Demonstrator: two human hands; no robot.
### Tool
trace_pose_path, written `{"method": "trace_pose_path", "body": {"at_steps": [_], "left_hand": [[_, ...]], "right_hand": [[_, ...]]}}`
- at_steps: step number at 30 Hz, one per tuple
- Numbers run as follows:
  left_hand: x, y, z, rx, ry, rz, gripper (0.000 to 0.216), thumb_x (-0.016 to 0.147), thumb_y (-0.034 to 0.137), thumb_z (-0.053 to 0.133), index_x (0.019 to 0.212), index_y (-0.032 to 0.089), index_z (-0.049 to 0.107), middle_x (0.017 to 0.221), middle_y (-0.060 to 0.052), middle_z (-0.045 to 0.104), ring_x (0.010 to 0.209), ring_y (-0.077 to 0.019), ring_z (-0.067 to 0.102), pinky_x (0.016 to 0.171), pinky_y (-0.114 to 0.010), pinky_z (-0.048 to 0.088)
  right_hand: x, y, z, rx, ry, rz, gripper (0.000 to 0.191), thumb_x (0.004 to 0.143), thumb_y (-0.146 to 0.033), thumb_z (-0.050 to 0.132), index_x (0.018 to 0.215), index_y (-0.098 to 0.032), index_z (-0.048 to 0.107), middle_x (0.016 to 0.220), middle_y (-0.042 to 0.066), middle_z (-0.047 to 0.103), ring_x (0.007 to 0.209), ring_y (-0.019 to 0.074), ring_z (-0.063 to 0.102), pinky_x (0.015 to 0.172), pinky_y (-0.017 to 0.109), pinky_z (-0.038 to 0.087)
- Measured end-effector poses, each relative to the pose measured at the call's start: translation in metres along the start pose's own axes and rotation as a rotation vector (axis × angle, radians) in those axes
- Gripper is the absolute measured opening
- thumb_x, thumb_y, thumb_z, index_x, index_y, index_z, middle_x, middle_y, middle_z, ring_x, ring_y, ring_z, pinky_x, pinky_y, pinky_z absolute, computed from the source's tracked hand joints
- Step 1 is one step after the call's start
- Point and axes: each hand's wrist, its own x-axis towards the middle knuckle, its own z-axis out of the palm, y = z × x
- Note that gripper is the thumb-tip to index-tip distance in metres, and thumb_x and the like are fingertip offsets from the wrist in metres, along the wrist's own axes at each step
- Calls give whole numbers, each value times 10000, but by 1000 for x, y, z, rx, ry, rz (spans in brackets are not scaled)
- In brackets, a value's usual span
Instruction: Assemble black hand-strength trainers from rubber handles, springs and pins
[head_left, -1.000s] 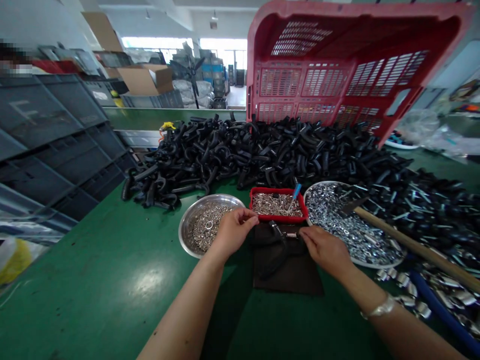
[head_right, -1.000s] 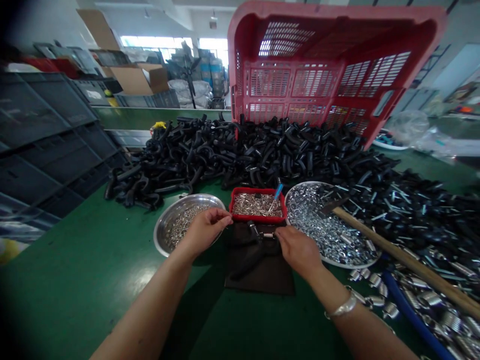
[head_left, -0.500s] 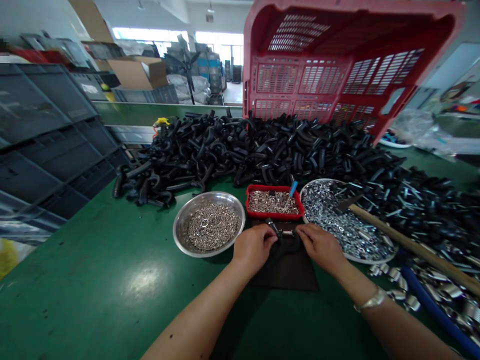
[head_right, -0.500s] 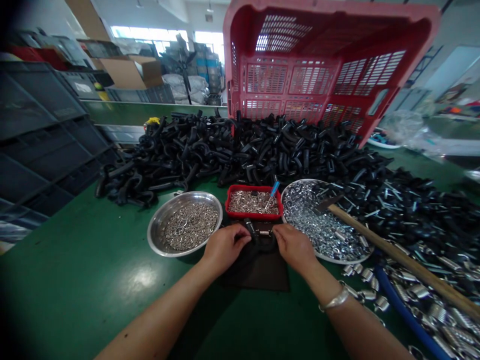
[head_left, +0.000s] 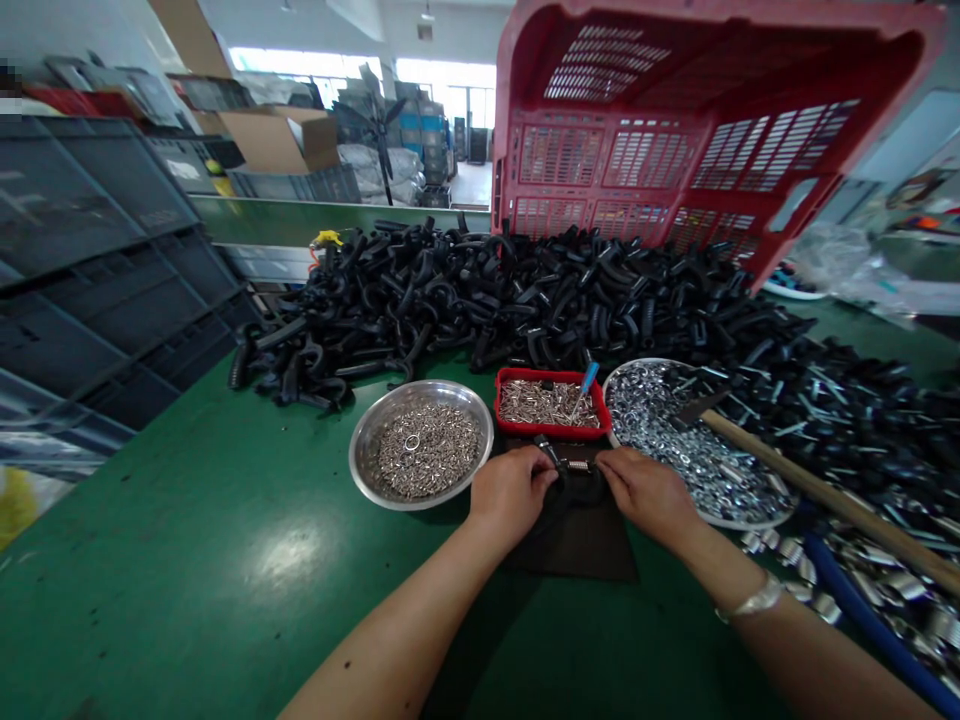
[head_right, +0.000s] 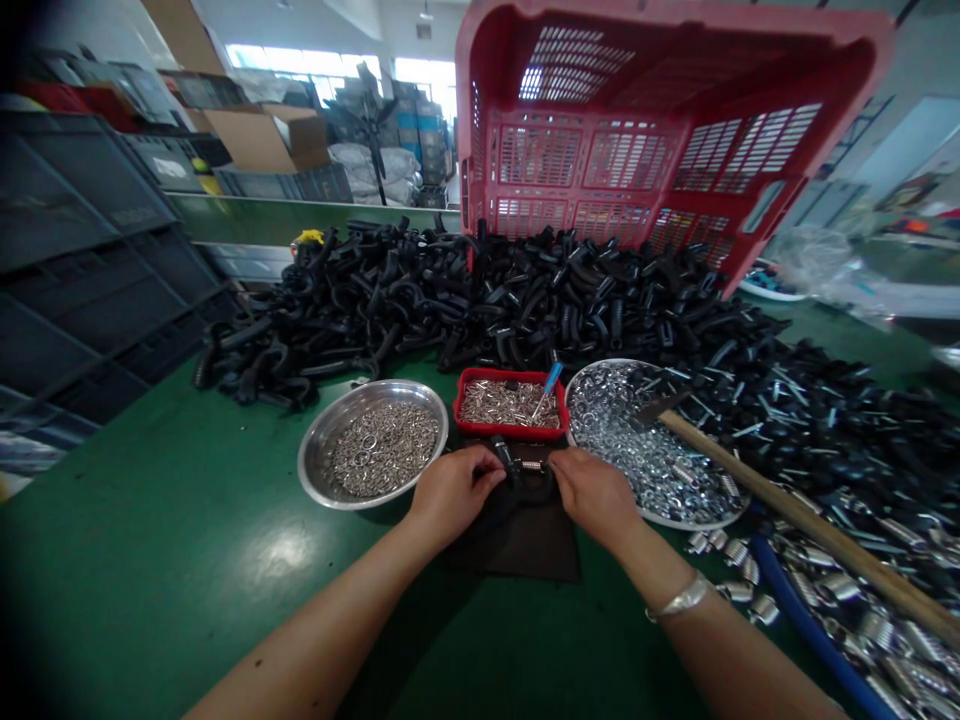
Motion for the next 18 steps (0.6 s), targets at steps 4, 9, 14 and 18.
{"method": "trace_pose_path", "body": {"at_steps": [4, 9, 14, 18], "left_hand": [[0, 0, 0, 3, -2, 3, 124, 783, 300, 545, 837, 234, 635, 832, 0, 676, 761, -166, 604, 650, -250, 398], [-2, 1, 2, 23, 15, 2, 125, 789, 311, 539, 837, 241, 630, 828, 13, 676, 753, -160, 603, 647, -249, 389], [-3, 0, 2, -1, 41, 8, 116, 792, 309, 538, 831, 244, 625, 825, 19, 676, 754, -155, 603, 646, -245, 384], [-3, 0, 3, 4, 50, 6, 113, 785, 315, 544, 818, 246, 627, 812, 19, 677, 741, -160, 604, 636, -250, 379]], "right_hand": [[4, -10, -12, -214, -103, -66, 204, 771, -108, 425, 859, -177, 596, 761, 71, 595, 724, 182, 556, 581, 266, 363], [8, -18, -21, -319, -104, -215, 230, 725, -19, 427, 831, -157, 578, 766, 67, 584, 728, 181, 540, 576, 265, 341], [4, -7, -15, -310, -66, -221, 223, 739, -39, 431, 851, -156, 583, 759, 60, 592, 705, 166, 540, 576, 255, 340], [0, -2, -8, -288, -31, -193, 246, 743, -56, 427, 903, -155, 585, 780, 64, 606, 710, 163, 547, 602, 250, 362]]}}
